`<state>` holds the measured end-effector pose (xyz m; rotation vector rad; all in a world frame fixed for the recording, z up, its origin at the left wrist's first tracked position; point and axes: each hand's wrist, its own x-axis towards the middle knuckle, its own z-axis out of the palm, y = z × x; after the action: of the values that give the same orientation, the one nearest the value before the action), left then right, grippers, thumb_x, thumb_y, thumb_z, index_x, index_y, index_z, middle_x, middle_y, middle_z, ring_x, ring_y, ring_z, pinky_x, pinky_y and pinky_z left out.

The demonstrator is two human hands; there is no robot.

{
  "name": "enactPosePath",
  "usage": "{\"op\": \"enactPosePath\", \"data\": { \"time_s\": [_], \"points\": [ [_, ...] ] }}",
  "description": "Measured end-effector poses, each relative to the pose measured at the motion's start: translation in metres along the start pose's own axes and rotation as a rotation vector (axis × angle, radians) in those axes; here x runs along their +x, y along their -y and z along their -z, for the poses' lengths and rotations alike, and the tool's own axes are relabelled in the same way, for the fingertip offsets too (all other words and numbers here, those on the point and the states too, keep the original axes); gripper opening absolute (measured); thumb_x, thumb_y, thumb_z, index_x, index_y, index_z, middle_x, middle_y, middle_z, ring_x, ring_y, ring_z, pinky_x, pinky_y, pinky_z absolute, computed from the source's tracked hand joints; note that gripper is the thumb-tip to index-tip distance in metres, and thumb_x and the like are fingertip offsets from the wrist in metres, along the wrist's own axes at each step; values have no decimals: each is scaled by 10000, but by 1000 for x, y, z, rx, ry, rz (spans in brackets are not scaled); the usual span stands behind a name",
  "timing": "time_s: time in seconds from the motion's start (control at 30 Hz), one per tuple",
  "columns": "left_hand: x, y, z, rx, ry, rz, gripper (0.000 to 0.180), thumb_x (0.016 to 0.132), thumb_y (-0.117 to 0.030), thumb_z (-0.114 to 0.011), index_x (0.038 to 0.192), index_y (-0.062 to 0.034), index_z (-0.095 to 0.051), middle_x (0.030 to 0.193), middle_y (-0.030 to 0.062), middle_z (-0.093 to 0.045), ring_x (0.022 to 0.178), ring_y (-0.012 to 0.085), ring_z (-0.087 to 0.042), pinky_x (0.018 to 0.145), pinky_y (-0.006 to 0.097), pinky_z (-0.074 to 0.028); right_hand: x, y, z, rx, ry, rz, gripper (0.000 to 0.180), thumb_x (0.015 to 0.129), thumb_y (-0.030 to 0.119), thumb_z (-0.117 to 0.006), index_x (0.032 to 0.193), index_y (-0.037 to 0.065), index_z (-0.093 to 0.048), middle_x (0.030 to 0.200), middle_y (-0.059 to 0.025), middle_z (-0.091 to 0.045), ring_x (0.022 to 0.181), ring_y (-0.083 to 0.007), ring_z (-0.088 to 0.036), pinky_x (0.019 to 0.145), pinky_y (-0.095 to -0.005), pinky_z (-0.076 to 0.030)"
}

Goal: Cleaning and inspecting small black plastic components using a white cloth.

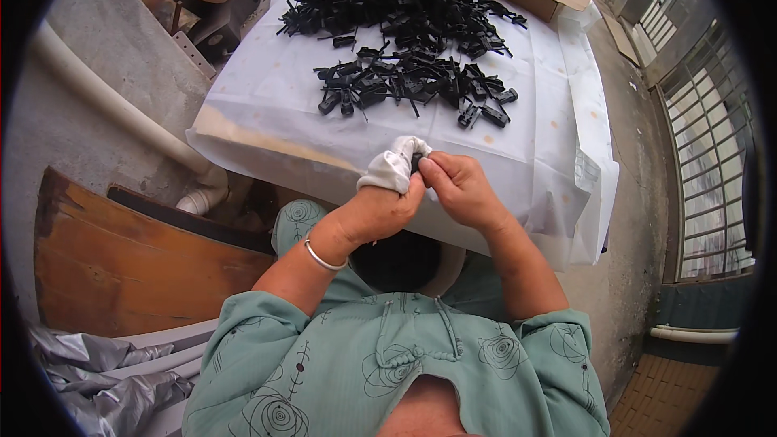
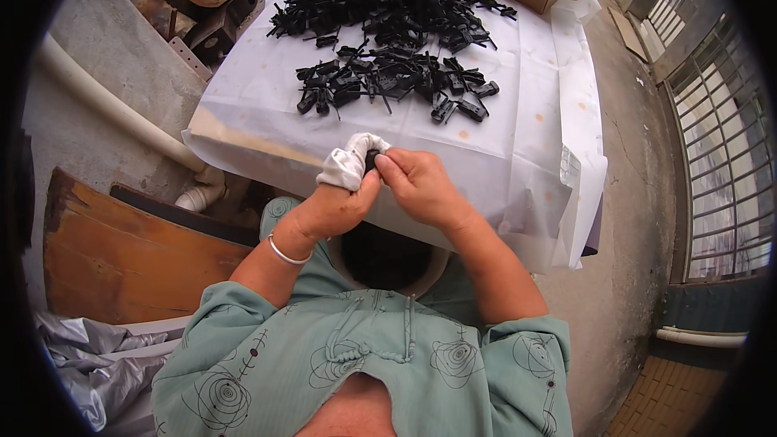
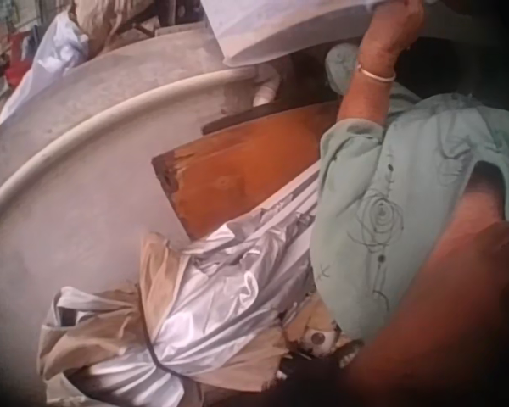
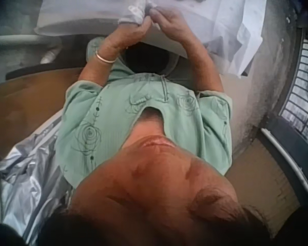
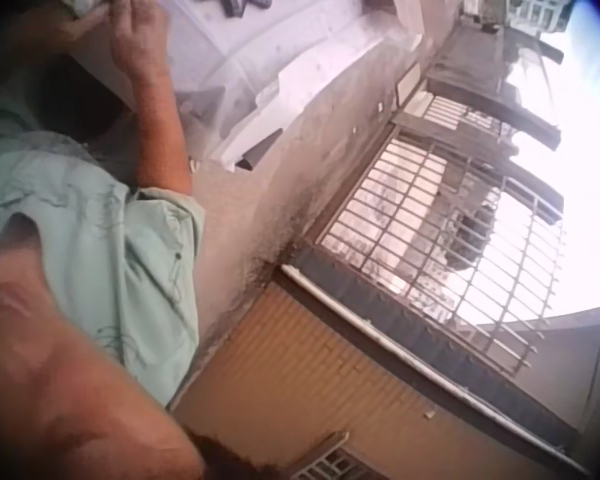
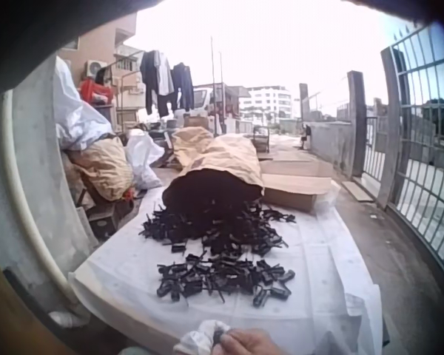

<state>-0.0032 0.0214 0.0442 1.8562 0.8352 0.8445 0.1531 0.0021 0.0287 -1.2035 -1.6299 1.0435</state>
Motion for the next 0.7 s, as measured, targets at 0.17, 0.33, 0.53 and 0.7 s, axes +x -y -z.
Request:
{"op": "enactPosePath", "data": {
  "time_s": [0.17, 0.33, 0.53, 0.7],
  "points": [
    [2, 5, 25, 575, 198, -231, 350, 796, -190, -556, 1099, -15, -547, 986, 182, -588, 953, 350, -532, 875, 390, -409, 16, -11, 46, -539, -389, -90, 201, 820, 183, -592, 889, -5, -592, 686, -172, -602, 620, -230, -588, 591, -327, -455],
    [12, 25, 16, 457, 109, -284, 287, 850, -135, -511, 1114, -26, -534, 997, 145, -595, 867, 274, -592, 753, 329, -471, 30, -39, 78, -1051, -370, -267, 269, 807, 223, -569, 966, 10, -528, 832, -193, -615, 778, -366, -595, 687, -444, -471],
    [12, 27, 8, -245, 52, 420, 223, 915, -136, -409, 1067, -15, -518, 892, 93, -612, 550, 80, -563, 439, 191, -393, 10, -32, 51, -798, -278, -95, 209, 786, 156, -592, 945, 24, -557, 817, -185, -624, 733, -335, -600, 669, -395, -470],
    [9, 31, 9, -684, 161, 527, 233, 922, -155, -403, 1067, -20, -526, 890, 125, -627, 454, 46, -464, 393, 177, -334, -9, -3, 38, -493, -283, -28, 219, 769, 78, -621, 971, 24, -556, 678, -110, -575, 540, -209, -539, 533, -307, -440]
  ]
}}
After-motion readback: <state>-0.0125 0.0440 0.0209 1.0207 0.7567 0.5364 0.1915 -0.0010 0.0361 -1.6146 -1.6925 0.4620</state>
